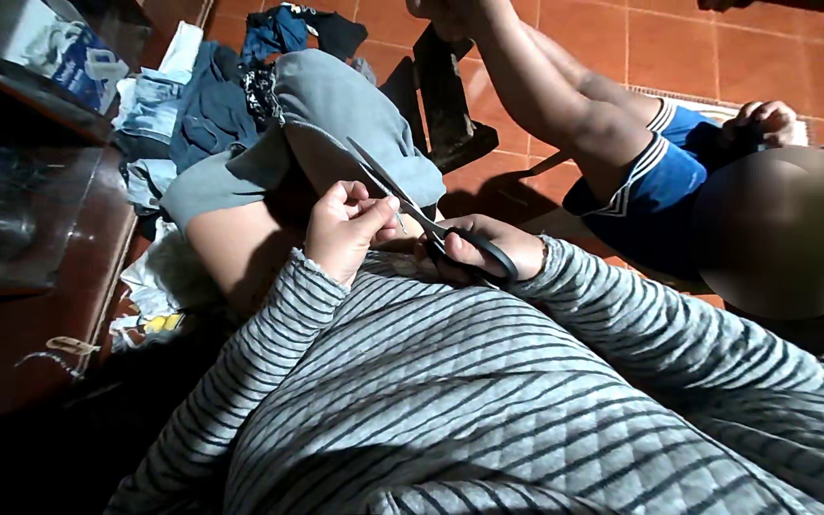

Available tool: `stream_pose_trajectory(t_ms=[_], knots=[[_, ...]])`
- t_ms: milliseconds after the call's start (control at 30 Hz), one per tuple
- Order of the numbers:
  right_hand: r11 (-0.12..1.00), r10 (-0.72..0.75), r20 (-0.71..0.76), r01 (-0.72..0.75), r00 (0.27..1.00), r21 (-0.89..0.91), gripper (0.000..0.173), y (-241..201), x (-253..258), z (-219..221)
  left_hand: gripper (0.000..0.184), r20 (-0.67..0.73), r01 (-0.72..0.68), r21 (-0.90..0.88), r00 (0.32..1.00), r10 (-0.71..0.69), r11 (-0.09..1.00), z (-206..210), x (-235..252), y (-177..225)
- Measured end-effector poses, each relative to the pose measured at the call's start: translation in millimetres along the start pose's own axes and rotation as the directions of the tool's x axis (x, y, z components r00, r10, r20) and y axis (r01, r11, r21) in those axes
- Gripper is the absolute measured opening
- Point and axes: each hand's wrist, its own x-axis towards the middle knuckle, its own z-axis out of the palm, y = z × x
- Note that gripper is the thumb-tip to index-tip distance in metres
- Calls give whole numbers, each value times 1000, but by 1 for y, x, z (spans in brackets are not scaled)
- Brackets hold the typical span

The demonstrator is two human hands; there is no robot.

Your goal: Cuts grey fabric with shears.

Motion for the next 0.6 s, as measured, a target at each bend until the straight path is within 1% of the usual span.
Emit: stream_pose_trajectory(t_ms=[133, 200, 300, 400, 500, 600], knots=[[999, 17, 63, -20, 998, 44, 55, -6, 7, -3, 28, 24, -14, 22, 1000, 13, 1000, 0, -4, 0], [997, 31, 78, -36, 996, 62, 54, -8, 10, -3, 29, 24, -22, 21, 999, 22, 1000, 0, -5, 0], [996, 56, 60, -60, 997, 70, 52, -9, 11, -2, 30, 19, -33, 19, 999, 33, 999, -1, -4, -2], [996, 80, 11, -80, 997, 40, 55, -6, 9, -3, 30, 20, -9, 36, 1000, 9, 999, 0, -5, -2], [997, 70, 31, -71, 997, 15, 52, -6, 8, -6, 30, 35, 0, 57, 999, -2, 998, 0, -6, -3], [997, 71, 40, -72, 997, 8, 55, -8, 12, -9, 29, 56, -35, 75, 998, 31, 997, -2, -7, -5]])
